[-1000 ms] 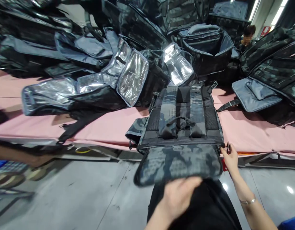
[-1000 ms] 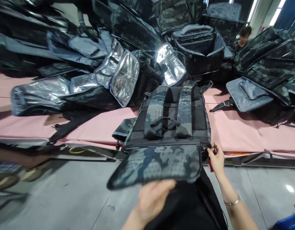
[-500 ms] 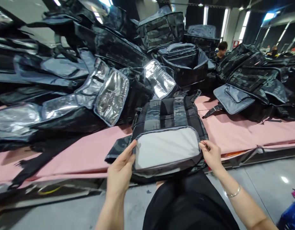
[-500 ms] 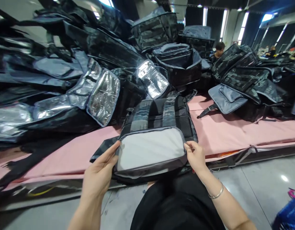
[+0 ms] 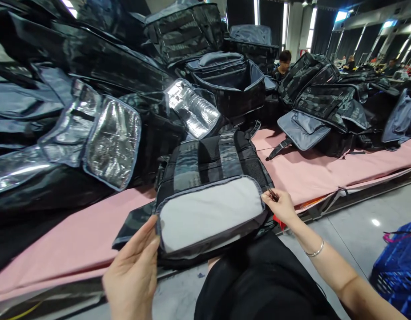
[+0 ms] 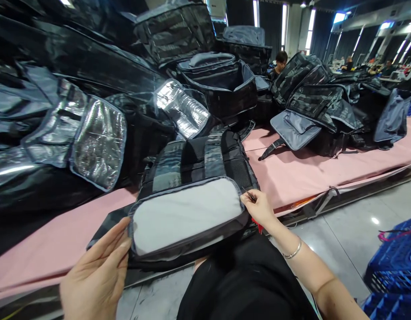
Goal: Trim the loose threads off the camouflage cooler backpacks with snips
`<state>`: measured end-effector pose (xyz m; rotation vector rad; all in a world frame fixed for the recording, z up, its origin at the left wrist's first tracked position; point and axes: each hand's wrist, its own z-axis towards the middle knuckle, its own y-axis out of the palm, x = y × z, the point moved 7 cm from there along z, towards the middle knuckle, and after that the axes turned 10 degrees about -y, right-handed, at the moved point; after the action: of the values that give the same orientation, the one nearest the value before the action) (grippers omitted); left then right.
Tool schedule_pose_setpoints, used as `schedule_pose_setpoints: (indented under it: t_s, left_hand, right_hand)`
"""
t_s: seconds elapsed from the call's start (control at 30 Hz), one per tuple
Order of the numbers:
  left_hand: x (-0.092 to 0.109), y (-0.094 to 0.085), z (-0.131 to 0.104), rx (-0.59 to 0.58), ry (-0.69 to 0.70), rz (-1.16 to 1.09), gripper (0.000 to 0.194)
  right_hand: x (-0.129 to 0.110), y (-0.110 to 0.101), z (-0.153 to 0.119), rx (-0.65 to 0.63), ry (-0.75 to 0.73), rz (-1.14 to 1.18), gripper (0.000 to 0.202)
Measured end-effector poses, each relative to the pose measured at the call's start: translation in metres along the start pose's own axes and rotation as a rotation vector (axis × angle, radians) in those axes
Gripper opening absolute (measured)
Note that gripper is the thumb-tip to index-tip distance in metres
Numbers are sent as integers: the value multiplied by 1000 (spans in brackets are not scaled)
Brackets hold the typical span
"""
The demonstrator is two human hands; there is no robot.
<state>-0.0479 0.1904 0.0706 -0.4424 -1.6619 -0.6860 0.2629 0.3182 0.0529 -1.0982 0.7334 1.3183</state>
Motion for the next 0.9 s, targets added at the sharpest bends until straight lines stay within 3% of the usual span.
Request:
schedule_pose_setpoints:
  t_s: [0.2, 0.3, 0.5, 0.67, 0.8, 0.9]
  left_hand:
    - [4, 5, -2, 43, -34, 48, 46]
    - [3, 4, -1, 54, -48, 59, 46]
    - [-1, 2, 2, 33, -29, 86, 48]
    - [3, 4, -3, 35, -27, 95, 47]
    - [4, 7, -2, 28, -62, 91, 44]
    - [6, 2, 11, 109, -22, 89, 42]
  right_hand:
    - [-35, -3, 28, 115, -185, -115, 19]
    - [-44, 1, 43, 68, -182, -178, 19]
    - [-28, 6, 58, -14, -116, -160, 22]
    - [-12, 15, 64, -56, 17, 110, 23]
    - [-14, 18, 60, -94, 106, 224, 22]
    - [-18, 16, 57, -94, 117, 261, 26]
